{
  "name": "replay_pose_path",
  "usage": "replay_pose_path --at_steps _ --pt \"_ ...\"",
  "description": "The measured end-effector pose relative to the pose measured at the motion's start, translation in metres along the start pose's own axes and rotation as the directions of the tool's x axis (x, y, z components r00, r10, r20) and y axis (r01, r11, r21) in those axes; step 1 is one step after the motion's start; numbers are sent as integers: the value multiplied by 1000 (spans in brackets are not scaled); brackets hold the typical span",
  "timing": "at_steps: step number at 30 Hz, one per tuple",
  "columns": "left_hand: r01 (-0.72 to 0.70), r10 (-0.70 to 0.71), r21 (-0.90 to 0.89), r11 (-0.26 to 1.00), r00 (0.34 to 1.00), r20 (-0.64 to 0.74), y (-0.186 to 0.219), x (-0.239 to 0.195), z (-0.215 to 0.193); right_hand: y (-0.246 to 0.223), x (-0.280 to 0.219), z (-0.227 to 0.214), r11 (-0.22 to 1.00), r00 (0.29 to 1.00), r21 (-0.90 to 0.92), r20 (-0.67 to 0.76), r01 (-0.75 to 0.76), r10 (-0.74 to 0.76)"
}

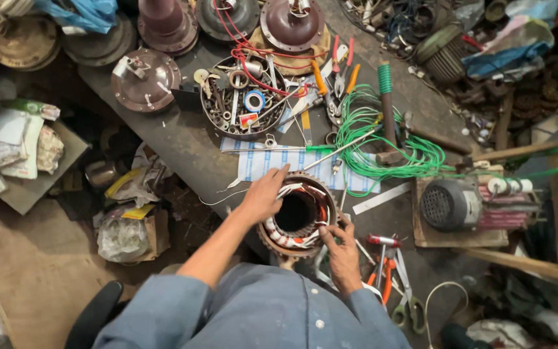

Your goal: The person works on a motor stator, inserting white insulating tape into the slots and using a hammer to tap the tape into place. The person repeatedly adjusts the tape and uses a hammer to secure it within the stator.

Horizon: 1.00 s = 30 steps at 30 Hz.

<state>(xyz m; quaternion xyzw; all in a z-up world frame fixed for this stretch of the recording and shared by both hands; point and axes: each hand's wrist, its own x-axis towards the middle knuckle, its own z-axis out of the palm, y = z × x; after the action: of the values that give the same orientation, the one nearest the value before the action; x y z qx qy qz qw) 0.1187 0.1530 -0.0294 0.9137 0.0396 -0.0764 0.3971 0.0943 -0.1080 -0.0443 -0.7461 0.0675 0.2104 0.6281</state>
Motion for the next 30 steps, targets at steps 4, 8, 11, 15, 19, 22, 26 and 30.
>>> replay_pose_path --at_steps 4,8,11,15,19,22,26,30 --pt "-92 93 -13 996 989 117 -6 13 -15 -7 -9 18 1000 997 -28 -81 -2 0" --pt "-294 293 -91 951 956 -28 6 8 -29 -26 -18 22 999 991 -38 -134 -17 12" --pt "-435 430 26 900 877 -213 24 -12 -36 -42 -36 20 954 962 -274 -203 122 -181" --pt "-504 500 -93 859 864 -62 38 -51 -45 -54 -59 31 877 882 -412 -280 247 -380" --pt "-511 529 -158 845 842 107 43 -65 -41 -60 -66 37 936 937 -232 -168 263 -305" --pt "-517 544 -185 836 825 153 42 -66 -30 -59 -71 41 981 966 -156 -211 116 -147" --pt "-533 553 -160 831 823 128 38 -66 -17 -54 -76 45 989 970 -80 -203 122 -136" --pt "-538 563 -202 818 821 93 35 -68 -8 -45 -79 44 995 978 -17 -180 101 -102"
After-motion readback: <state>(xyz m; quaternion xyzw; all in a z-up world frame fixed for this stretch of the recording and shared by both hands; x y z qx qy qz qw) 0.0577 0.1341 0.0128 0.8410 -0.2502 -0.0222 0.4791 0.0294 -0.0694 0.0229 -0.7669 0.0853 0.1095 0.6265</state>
